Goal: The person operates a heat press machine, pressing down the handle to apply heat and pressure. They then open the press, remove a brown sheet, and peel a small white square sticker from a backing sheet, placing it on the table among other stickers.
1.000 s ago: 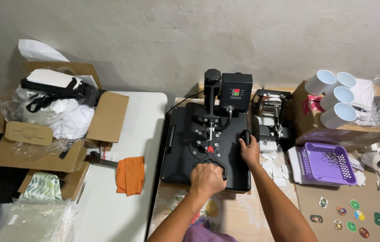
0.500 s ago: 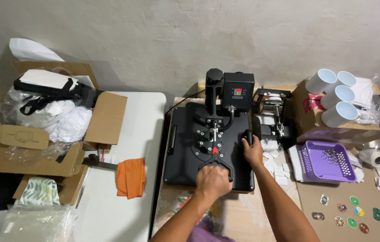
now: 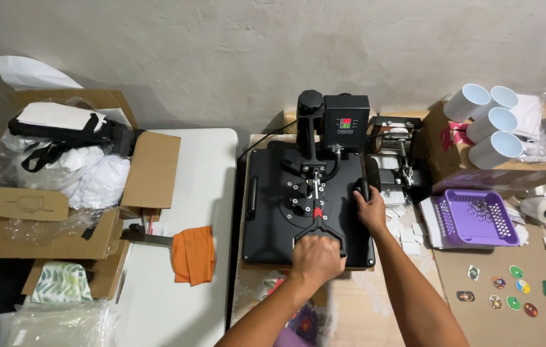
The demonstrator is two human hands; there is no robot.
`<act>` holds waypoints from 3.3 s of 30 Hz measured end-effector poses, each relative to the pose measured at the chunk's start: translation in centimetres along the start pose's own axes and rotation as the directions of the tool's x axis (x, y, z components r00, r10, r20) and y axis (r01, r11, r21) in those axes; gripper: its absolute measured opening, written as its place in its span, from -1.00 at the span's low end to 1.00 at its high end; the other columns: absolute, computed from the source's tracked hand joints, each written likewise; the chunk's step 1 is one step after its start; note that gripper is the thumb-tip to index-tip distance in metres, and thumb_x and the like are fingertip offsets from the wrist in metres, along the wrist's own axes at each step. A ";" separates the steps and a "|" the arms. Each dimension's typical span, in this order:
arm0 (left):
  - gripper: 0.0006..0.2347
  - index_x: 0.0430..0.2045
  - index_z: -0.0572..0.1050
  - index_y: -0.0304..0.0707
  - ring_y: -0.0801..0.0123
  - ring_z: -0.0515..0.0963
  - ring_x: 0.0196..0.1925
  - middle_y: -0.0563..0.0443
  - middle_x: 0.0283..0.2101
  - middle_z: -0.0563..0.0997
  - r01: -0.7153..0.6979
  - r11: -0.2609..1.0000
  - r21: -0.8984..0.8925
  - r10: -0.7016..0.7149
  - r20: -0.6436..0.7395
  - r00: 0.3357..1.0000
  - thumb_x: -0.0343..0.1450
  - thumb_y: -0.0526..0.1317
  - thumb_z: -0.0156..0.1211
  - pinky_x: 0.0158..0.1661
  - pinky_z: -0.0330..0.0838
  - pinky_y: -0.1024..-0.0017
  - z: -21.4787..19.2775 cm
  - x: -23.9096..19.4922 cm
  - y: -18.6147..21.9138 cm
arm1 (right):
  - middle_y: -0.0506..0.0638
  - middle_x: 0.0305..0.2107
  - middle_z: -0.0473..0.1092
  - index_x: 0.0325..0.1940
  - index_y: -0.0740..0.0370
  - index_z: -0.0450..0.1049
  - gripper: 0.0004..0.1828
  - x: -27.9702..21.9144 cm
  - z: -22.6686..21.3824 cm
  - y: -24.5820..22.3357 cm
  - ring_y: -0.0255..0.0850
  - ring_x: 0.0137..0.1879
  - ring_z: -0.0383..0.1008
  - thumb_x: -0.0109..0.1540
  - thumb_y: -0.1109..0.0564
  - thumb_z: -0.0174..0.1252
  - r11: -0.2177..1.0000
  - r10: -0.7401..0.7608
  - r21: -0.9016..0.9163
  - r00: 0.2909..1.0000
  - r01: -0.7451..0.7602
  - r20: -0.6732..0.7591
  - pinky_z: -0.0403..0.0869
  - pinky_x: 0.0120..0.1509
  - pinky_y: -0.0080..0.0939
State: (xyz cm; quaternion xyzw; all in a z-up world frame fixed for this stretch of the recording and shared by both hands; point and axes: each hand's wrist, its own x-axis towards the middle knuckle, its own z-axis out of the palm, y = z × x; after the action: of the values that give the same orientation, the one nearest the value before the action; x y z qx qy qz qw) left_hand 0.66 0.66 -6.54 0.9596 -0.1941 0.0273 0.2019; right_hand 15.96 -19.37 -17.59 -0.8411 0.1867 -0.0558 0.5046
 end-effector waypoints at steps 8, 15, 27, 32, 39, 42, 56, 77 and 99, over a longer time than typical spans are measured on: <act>-0.57 -0.64 0.71 -0.29 -0.13 0.82 -0.43 -0.23 -0.59 0.71 -0.045 0.999 0.005 0.045 -0.072 0.996 0.43 0.07 0.11 -0.41 0.68 0.01 0.5 0.0 -0.2 | 0.34 -0.03 0.65 0.46 0.11 0.58 -0.41 1.3 0.4 1.6 0.31 0.18 0.68 0.42 -0.15 0.47 0.999 -0.031 -0.031 0.999 0.031 -0.015 0.62 0.18 0.24; -0.66 -0.58 0.73 -0.25 -0.13 0.79 -0.41 -0.17 -0.53 0.73 -0.015 0.999 0.036 0.016 -0.022 1.000 0.40 0.05 0.29 -0.43 0.64 0.00 0.9 0.1 0.1 | 0.22 -0.08 0.61 0.46 0.12 0.53 -0.42 1.6 -0.2 1.1 0.11 0.00 0.61 0.43 -0.15 0.38 1.000 -0.003 -0.018 1.000 0.003 0.017 0.58 0.04 0.10; -0.73 -0.57 0.73 -0.20 -0.06 0.75 -0.46 -0.08 -0.52 0.73 0.006 0.995 0.099 -0.006 -0.005 1.000 0.40 0.00 0.45 -0.49 0.57 0.02 1.3 0.1 0.1 | 0.11 -0.30 0.53 0.42 0.14 0.48 -0.45 1.7 -0.2 1.0 -0.11 -0.39 0.49 0.43 -0.14 0.31 0.998 0.034 0.050 0.998 -0.037 0.055 0.52 -0.32 -0.03; -0.72 -0.54 0.76 -0.19 -0.11 0.76 -0.43 -0.12 -0.48 0.75 0.035 0.995 0.094 -0.034 -0.013 0.999 0.39 0.03 0.43 -0.47 0.57 -0.02 0.9 -0.1 0.3 | 0.13 -0.01 0.63 0.46 0.17 0.50 -0.37 2.9 0.3 3.4 -0.04 0.06 0.61 0.40 -0.18 0.33 0.999 -0.042 -0.008 0.998 0.043 0.037 0.50 0.24 -0.05; -0.77 -0.62 0.72 -0.19 -0.17 0.74 -0.48 -0.14 -0.54 0.72 0.068 0.993 0.100 -0.058 -0.096 0.994 0.32 -0.06 0.29 -0.47 0.56 -0.03 1.6 0.2 0.1 | 0.09 -0.21 0.55 0.45 0.12 0.48 -0.40 2.5 0.0 2.0 -0.10 -0.20 0.52 0.41 -0.18 0.33 0.999 0.007 0.045 0.998 -0.010 0.066 0.51 -0.01 -0.05; -0.79 -0.62 0.73 -0.18 -0.20 0.74 -0.47 -0.13 -0.53 0.72 0.080 0.991 0.108 -0.068 -0.110 0.992 0.29 -0.08 0.28 -0.47 0.57 -0.04 1.7 0.3 0.0 | 0.15 -0.01 0.61 0.52 0.11 0.44 -0.35 1.6 -0.6 0.4 0.01 -0.01 0.63 0.41 -0.19 0.31 0.997 0.061 0.033 0.994 -0.064 0.093 0.57 0.10 0.03; -0.76 -0.57 0.77 -0.17 -0.24 0.75 -0.44 -0.16 -0.52 0.73 0.124 0.978 0.170 -0.108 -0.096 0.989 0.30 -0.03 0.29 -0.45 0.59 -0.06 1.7 0.2 -0.4 | 0.22 0.01 0.62 0.52 0.17 0.43 -0.34 2.7 0.3 1.6 0.09 0.02 0.64 0.43 -0.20 0.25 0.999 -0.010 -0.041 0.995 0.014 0.097 0.52 0.25 0.09; -0.67 -0.71 0.69 -0.13 -0.15 0.70 -0.54 -0.07 -0.62 0.66 0.150 0.973 0.176 -0.108 -0.227 0.968 0.36 0.08 0.41 -0.55 0.53 -0.04 1.9 0.0 0.0 | 0.25 0.07 0.62 0.56 0.10 0.39 -0.30 2.5 -0.1 1.3 0.21 0.18 0.64 0.41 -0.24 0.23 0.998 0.029 -0.050 0.990 -0.022 0.139 0.50 0.35 0.16; -0.68 -0.73 0.68 -0.13 -0.18 0.69 -0.55 -0.09 -0.64 0.66 0.122 0.975 0.187 -0.061 -0.302 0.951 0.33 0.07 0.39 -0.55 0.49 -0.06 2.3 0.1 -0.1 | 0.24 0.19 0.60 0.54 0.14 0.41 -0.29 2.8 0.2 1.9 0.22 0.29 0.60 0.41 -0.25 0.26 1.000 -0.004 -0.028 0.992 0.008 0.128 0.49 0.39 0.17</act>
State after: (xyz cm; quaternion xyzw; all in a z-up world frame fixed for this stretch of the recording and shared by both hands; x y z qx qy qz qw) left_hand 0.71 -0.18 -8.68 0.9684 -0.1131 0.1799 0.1303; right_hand 18.09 -21.09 -19.62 -0.8505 0.1522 -0.0007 0.5034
